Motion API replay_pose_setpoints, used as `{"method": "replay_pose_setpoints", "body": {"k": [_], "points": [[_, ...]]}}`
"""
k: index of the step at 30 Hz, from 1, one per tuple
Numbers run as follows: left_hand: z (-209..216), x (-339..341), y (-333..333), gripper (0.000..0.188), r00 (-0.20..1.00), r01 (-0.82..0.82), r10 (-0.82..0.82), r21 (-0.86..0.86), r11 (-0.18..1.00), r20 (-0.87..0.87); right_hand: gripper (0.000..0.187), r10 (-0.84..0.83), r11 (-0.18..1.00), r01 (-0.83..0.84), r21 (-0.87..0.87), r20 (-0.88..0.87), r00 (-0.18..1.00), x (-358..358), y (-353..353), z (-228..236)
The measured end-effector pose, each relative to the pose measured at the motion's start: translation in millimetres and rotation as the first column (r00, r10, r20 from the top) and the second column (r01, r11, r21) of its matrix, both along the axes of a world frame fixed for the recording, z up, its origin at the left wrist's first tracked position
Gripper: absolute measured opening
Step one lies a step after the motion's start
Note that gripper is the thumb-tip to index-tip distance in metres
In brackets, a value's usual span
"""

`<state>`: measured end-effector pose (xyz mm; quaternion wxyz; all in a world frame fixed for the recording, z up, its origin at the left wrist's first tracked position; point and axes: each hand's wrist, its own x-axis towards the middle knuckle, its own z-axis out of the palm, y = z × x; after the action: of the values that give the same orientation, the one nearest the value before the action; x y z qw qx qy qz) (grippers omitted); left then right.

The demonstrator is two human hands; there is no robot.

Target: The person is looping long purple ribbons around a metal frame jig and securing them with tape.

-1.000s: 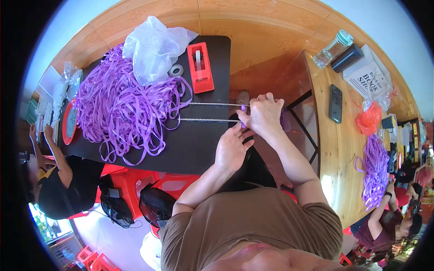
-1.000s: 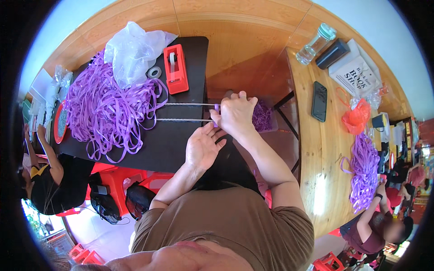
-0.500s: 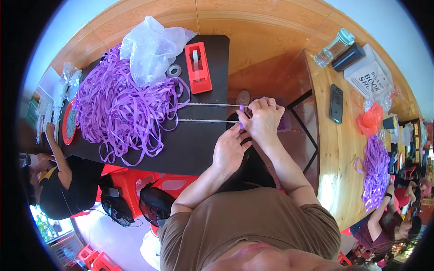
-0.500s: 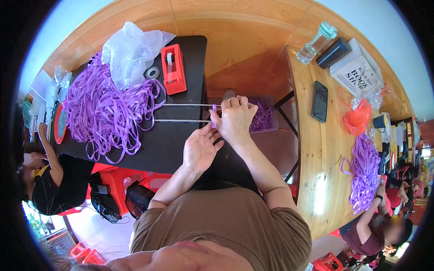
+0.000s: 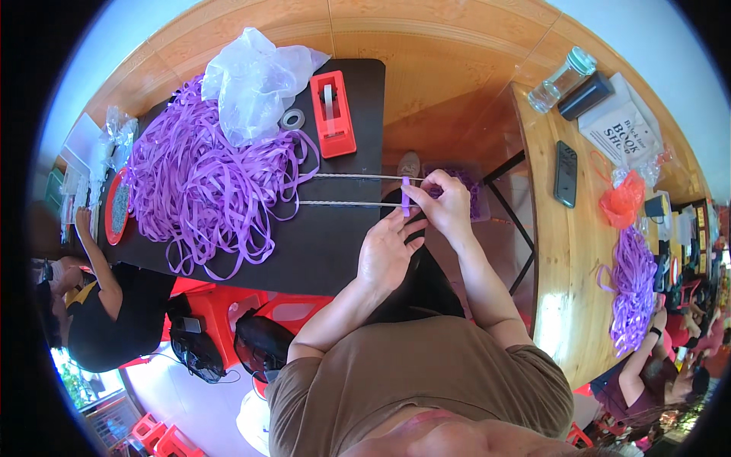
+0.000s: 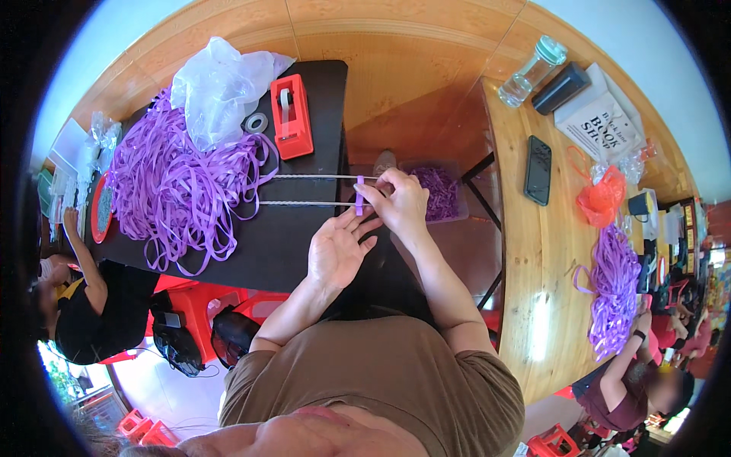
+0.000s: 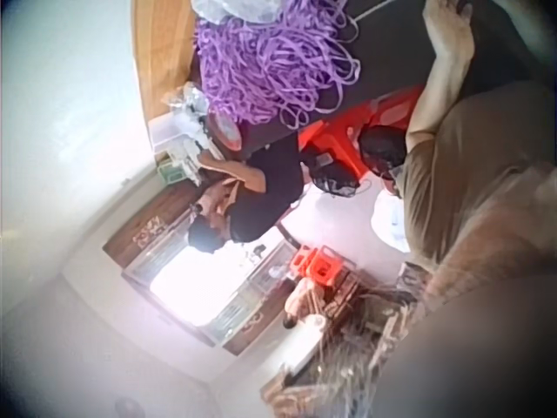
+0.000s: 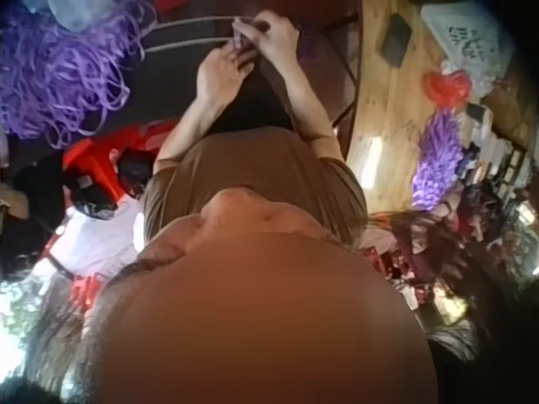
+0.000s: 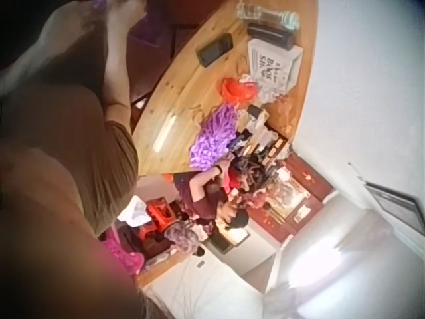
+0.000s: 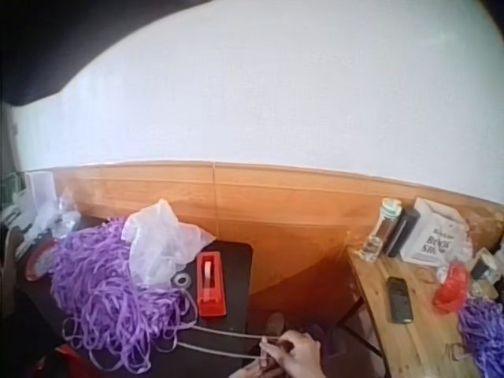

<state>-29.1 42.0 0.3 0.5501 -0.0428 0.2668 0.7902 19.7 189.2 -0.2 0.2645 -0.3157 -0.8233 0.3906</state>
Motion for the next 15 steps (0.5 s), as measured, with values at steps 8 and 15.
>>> {"method": "replay_pose_setpoints", "body": {"k": [8,15], "points": [[-3,1,0,0.037,1.000,-0.015,0.015,-0.011,1.000,0.017,0.040,0.100,0.992,-0.090,-0.083,0.121,0.988,-1,9,6],[3,1,0,0.034,1.000,-0.010,0.010,-0.016,1.000,-0.007,0.033,-0.025,0.970,-0.048,0.239,0.291,0.957,-12,-5,20]]}}
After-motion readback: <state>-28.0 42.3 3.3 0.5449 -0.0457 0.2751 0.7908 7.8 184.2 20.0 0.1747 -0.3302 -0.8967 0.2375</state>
